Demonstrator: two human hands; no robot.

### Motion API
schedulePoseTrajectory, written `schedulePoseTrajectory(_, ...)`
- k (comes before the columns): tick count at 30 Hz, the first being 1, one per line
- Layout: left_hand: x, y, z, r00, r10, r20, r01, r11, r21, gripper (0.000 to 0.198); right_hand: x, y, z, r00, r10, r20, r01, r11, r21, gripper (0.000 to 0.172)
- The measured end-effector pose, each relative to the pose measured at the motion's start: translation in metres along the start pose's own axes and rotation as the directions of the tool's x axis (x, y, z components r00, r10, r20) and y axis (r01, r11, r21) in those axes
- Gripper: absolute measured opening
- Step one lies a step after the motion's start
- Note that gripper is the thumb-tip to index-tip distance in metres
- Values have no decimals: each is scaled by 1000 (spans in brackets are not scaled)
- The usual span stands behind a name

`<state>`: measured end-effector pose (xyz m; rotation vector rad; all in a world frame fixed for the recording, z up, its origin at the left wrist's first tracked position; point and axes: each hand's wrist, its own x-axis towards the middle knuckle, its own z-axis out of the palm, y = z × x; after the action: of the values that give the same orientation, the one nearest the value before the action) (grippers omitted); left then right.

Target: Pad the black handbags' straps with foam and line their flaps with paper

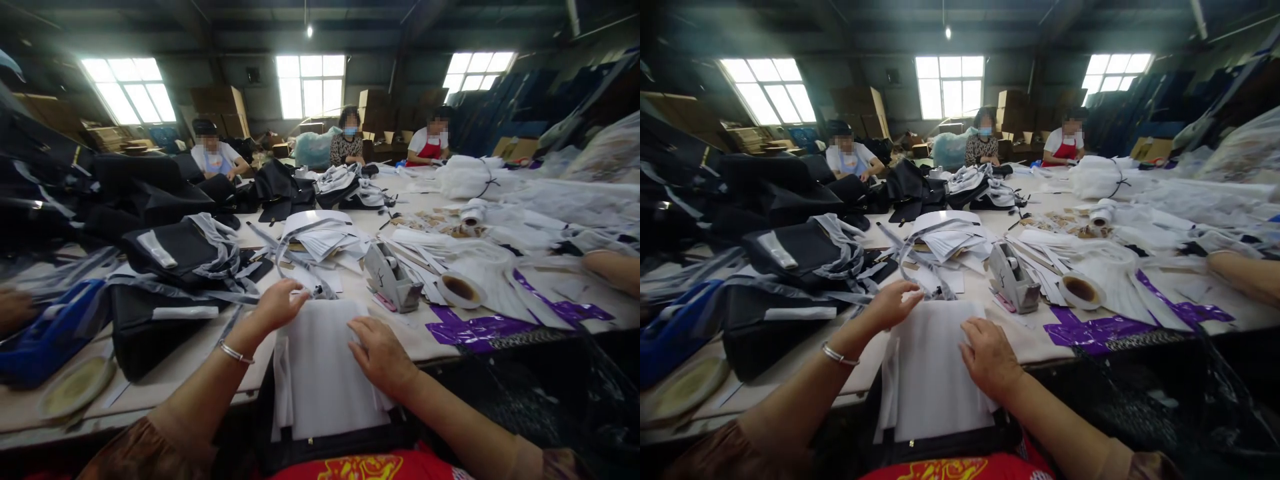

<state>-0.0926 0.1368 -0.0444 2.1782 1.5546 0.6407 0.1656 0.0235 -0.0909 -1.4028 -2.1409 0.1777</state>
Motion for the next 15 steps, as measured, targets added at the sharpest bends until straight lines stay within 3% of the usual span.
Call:
schedulePoseTrajectory(3,41,-34,0,958,-252,-136,251,968,-26,27,-2,1,-3,1000,-6,-25,8,997,71,38)
schedulePoseTrajectory(7,84,-66,1,896,-375,-239,360,927,-105,16,-4,10,-4,990,2,-140,22,986,167,38)
schedulePoseTrajectory(15,120,-68,9,870,-480,-112,394,815,-426,23,-4,12,0,979,-9,-203,52,977,208,35)
